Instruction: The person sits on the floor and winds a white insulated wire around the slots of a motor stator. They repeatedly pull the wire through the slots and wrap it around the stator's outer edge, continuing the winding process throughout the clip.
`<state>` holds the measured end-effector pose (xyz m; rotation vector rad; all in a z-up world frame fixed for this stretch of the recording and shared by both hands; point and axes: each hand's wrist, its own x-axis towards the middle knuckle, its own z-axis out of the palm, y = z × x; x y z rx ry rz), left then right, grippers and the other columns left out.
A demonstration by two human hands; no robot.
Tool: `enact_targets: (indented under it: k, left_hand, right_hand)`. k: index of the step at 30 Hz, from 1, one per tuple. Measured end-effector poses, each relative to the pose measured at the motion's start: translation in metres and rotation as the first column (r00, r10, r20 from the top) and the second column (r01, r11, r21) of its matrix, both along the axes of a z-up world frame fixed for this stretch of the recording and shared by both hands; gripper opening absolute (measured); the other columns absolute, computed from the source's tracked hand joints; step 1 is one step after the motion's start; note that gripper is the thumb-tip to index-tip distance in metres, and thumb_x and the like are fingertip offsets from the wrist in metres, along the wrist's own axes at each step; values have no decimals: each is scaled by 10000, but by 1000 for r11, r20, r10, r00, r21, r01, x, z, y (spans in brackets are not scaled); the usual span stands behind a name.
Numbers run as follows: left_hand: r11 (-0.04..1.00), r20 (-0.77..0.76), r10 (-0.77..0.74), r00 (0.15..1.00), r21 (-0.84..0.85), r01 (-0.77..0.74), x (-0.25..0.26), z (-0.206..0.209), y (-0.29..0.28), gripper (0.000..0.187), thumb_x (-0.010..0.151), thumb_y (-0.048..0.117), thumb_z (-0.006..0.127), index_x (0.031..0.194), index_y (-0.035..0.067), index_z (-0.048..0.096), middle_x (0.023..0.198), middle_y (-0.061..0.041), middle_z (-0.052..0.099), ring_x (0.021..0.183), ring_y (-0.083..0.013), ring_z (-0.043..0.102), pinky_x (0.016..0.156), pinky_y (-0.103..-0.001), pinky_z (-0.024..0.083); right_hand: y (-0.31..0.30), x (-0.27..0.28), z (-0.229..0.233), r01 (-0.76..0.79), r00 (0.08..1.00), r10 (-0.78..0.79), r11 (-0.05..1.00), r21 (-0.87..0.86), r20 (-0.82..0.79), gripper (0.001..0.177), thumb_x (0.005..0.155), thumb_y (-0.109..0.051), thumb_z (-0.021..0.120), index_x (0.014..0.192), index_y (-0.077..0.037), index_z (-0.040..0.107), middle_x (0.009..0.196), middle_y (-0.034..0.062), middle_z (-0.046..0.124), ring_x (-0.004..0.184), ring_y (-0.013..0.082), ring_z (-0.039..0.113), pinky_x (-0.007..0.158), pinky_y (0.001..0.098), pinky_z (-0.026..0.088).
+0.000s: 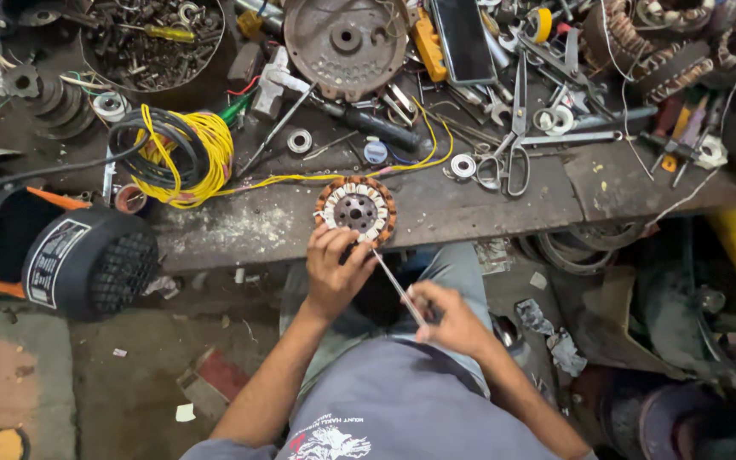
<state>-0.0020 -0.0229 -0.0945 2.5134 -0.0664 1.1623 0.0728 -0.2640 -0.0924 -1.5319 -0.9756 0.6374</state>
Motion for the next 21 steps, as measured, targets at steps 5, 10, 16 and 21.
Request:
enact_targets:
  k: [5, 10, 16, 21]
  left_hand:
    - [999, -12, -15, 1000, -38, 15, -6, 13, -2, 361, 824, 151, 855, 1159, 123, 722, 1190, -78, 618, 1171, -289, 592, 1117, -530, 437]
    - [997, -30, -56, 998, -57, 54, -11, 22, 2, 351, 839, 182, 841, 1166, 132, 725, 1176, -76, 623, 1162, -289, 589, 1107, -522, 443]
    - [996, -32, -90, 995, 22, 91, -7, 21, 14, 349, 838, 182, 832, 1165, 128, 722, 1157, -67, 624, 1143, -285, 587, 1083, -511, 449]
    - [994, -25, -105, 994, 22, 106, -7, 17, 16, 346, 845, 173, 836, 1166, 126, 716, 1158, -64, 623, 1144, -284, 585, 1089, -507, 452]
  right_hand:
    - [10, -9, 44, 167, 970, -195, 969, 183, 148, 732, 980, -677, 521, 1288, -24, 641, 1072, 51, 598, 784, 94, 532, 686, 232, 453]
    - [15, -15, 28, -36, 997, 55, 959, 280, -62, 628, 1089, -595, 367, 952, -48, 644, 998, 83, 623, 802, 153, 567, 612, 245, 421]
    - [17, -29, -42, 265, 624, 98, 906, 329, -775, 572, 1091, -491, 421, 682, -106, 314, 622, 2, 358, 608, 143, 309, 525, 298, 294]
    - [20, -39, -51, 169, 466, 240, 920, 352, -851, 672, 1128, -532, 327, 619, -93, 322, 609, 12, 315, 600, 152, 301, 526, 287, 275]
